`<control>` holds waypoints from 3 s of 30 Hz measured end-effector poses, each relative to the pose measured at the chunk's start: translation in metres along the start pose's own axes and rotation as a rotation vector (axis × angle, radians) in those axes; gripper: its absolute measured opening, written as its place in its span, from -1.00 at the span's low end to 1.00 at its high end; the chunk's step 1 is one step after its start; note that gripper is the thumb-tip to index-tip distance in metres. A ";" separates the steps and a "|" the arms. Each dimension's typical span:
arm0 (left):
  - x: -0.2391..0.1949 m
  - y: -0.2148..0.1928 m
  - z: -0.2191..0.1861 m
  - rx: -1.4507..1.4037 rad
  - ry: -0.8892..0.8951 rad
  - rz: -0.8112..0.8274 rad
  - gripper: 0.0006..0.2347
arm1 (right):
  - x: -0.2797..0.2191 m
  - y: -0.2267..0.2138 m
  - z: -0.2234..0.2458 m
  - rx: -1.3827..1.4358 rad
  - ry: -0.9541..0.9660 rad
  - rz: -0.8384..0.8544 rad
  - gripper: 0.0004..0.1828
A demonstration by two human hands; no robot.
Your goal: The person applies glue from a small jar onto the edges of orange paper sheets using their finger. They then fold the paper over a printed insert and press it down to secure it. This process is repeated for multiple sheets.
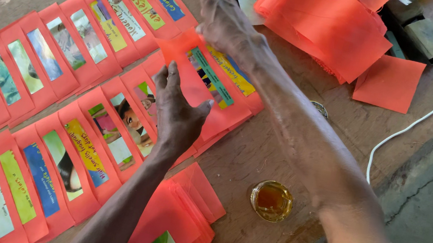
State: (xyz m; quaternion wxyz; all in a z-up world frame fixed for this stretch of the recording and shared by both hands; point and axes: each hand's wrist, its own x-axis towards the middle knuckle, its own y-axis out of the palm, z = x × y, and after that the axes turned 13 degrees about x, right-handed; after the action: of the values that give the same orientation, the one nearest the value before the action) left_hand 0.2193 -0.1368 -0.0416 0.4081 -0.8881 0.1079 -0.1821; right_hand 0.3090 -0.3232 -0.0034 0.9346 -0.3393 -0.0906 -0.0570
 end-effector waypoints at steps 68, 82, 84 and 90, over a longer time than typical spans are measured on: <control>-0.188 -0.155 0.048 0.120 0.315 0.095 -0.75 | -0.347 0.027 0.174 0.358 0.108 0.096 -0.60; -0.206 -0.185 0.065 -0.285 0.281 0.268 -0.72 | -0.348 0.052 0.171 0.359 0.018 0.043 -0.54; -0.206 -0.184 0.069 -0.381 0.259 0.234 -0.80 | -0.348 0.055 0.173 0.366 0.023 0.007 -0.50; -0.203 -0.182 0.067 -0.978 -0.018 0.385 -0.70 | -0.349 0.062 0.188 0.403 0.245 0.149 -0.46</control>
State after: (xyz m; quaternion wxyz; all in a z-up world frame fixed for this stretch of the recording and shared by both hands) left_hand 0.0694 0.0952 0.0095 -0.0271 -0.9405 0.3378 -0.0246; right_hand -0.0460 -0.1385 0.0270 0.9890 -0.1425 0.0391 -0.0094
